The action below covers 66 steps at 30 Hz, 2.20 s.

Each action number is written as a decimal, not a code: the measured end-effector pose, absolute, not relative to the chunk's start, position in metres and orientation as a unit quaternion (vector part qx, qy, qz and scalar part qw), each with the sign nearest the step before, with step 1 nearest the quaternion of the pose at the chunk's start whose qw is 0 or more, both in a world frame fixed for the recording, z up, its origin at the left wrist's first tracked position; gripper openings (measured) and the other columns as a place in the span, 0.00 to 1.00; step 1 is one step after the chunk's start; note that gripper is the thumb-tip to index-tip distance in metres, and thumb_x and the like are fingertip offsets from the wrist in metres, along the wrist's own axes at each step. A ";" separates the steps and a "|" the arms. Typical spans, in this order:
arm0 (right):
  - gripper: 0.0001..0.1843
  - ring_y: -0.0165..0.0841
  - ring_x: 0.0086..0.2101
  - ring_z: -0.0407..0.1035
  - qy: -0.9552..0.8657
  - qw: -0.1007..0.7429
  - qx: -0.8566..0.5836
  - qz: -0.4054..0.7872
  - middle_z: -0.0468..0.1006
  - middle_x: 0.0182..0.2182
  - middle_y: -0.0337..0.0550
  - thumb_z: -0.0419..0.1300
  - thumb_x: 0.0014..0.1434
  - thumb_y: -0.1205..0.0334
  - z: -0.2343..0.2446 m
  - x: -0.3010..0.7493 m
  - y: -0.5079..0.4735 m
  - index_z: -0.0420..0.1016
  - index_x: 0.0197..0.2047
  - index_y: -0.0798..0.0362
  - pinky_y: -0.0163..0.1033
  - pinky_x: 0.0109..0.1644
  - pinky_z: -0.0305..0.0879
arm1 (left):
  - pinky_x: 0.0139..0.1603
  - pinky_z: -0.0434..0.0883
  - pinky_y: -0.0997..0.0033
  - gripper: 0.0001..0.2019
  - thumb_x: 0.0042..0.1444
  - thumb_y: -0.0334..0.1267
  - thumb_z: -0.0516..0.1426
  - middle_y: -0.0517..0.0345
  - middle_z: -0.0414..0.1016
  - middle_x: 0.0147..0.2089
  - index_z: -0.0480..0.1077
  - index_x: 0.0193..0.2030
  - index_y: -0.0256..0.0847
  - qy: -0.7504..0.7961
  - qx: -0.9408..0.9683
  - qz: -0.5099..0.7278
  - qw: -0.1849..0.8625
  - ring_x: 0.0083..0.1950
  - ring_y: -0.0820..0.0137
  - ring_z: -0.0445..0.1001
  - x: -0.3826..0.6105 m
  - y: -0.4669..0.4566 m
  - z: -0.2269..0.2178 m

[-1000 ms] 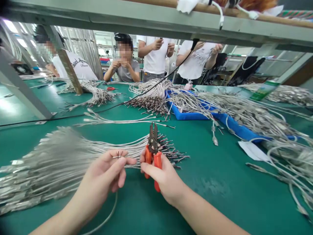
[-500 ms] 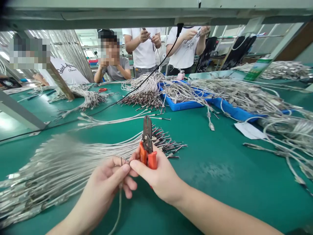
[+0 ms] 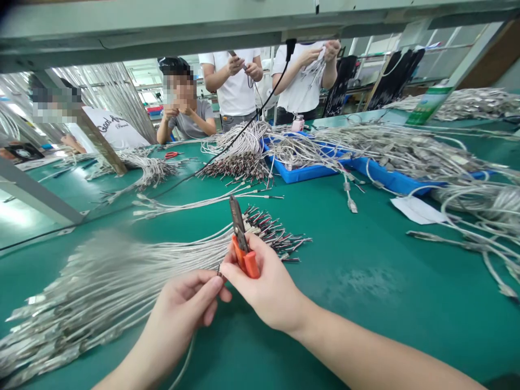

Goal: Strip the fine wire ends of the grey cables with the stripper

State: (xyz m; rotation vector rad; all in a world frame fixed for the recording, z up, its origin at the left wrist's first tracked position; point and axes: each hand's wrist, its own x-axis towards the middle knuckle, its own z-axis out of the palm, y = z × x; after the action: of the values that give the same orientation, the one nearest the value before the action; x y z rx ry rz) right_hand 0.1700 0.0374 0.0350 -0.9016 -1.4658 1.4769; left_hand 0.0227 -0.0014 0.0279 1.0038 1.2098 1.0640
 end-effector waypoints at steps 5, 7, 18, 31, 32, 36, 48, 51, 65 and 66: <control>0.09 0.32 0.29 0.66 -0.590 0.420 -0.370 0.582 0.69 0.29 0.36 0.62 0.57 0.59 0.035 0.171 0.039 0.64 0.34 0.50 0.38 0.35 0.66 | 0.19 0.52 0.79 0.19 0.50 0.52 0.63 0.63 0.61 0.14 0.75 0.25 0.34 0.518 0.420 0.447 0.596 0.17 0.78 0.56 0.024 0.000 0.030; 0.09 0.32 0.29 0.65 -0.588 0.422 -0.369 0.583 0.69 0.29 0.36 0.62 0.57 0.59 0.034 0.171 0.038 0.64 0.34 0.50 0.38 0.36 0.66 | 0.19 0.51 0.79 0.20 0.51 0.52 0.63 0.62 0.62 0.14 0.75 0.25 0.34 0.513 0.424 0.440 0.603 0.16 0.79 0.55 0.023 0.000 0.028; 0.10 0.32 0.32 0.63 -0.546 0.454 -0.392 0.585 0.68 0.31 0.36 0.62 0.58 0.59 0.030 0.168 0.032 0.64 0.37 0.51 0.39 0.39 0.64 | 0.16 0.50 0.82 0.16 0.44 0.47 0.68 0.63 0.67 0.22 0.74 0.30 0.36 0.532 0.377 0.518 0.554 0.19 0.82 0.53 0.026 -0.001 0.021; 0.09 0.33 0.28 0.61 -0.572 0.429 -0.405 0.569 0.67 0.27 0.37 0.61 0.59 0.56 0.030 0.171 0.035 0.67 0.37 0.51 0.39 0.35 0.61 | 0.17 0.45 0.81 0.18 0.48 0.48 0.66 0.72 0.50 0.18 0.66 0.29 0.37 0.497 0.315 0.521 0.618 0.18 0.83 0.45 0.017 0.000 0.023; 0.08 0.33 0.30 0.62 -0.579 0.429 -0.398 0.567 0.69 0.29 0.38 0.61 0.59 0.57 0.029 0.170 0.035 0.67 0.36 0.51 0.39 0.36 0.62 | 0.17 0.44 0.81 0.18 0.48 0.48 0.66 0.72 0.50 0.18 0.65 0.29 0.37 0.487 0.308 0.518 0.632 0.18 0.82 0.44 0.017 0.000 0.024; 0.06 0.33 0.33 0.63 -0.595 0.424 -0.376 0.570 0.70 0.31 0.38 0.60 0.60 0.60 0.026 0.169 0.033 0.67 0.36 0.51 0.39 0.39 0.63 | 0.17 0.44 0.81 0.17 0.50 0.46 0.66 0.72 0.49 0.18 0.64 0.29 0.38 0.470 0.293 0.506 0.662 0.18 0.82 0.43 0.019 -0.001 0.022; 0.08 0.31 0.30 0.63 -0.579 0.426 -0.370 0.589 0.68 0.29 0.36 0.62 0.59 0.60 0.025 0.166 0.031 0.65 0.35 0.51 0.38 0.36 0.62 | 0.18 0.46 0.81 0.15 0.55 0.45 0.63 0.65 0.63 0.21 0.66 0.31 0.37 0.472 0.314 0.498 0.656 0.18 0.83 0.48 0.020 -0.003 0.015; 0.08 0.31 0.29 0.62 -0.578 0.440 -0.371 0.578 0.67 0.28 0.35 0.61 0.59 0.61 0.028 0.168 0.036 0.65 0.34 0.52 0.38 0.36 0.61 | 0.19 0.50 0.80 0.10 0.57 0.41 0.61 0.58 0.71 0.26 0.69 0.35 0.34 0.445 0.342 0.484 0.671 0.19 0.82 0.55 0.019 -0.002 0.015; 0.14 0.29 0.25 0.59 -0.483 0.403 -0.416 0.656 0.67 0.27 0.34 0.65 0.51 0.60 0.035 0.179 0.046 0.65 0.37 0.53 0.37 0.30 0.56 | 0.28 0.62 0.80 0.12 0.54 0.40 0.64 0.51 0.79 0.36 0.71 0.41 0.36 0.468 0.423 0.435 0.643 0.29 0.77 0.70 0.019 -0.001 0.014; 0.14 0.29 0.25 0.59 -0.483 0.402 -0.415 0.658 0.67 0.27 0.34 0.65 0.51 0.60 0.034 0.178 0.046 0.65 0.37 0.53 0.37 0.30 0.56 | 0.27 0.61 0.80 0.12 0.54 0.41 0.64 0.52 0.79 0.34 0.72 0.41 0.35 0.478 0.427 0.445 0.625 0.27 0.78 0.67 0.020 -0.002 0.015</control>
State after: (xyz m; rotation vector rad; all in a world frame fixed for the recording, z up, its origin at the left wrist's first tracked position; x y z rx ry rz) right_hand 0.1783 0.0456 0.0345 -1.0487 -1.2206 1.6624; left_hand 0.0198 -0.0018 0.0148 0.9807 1.0966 1.0216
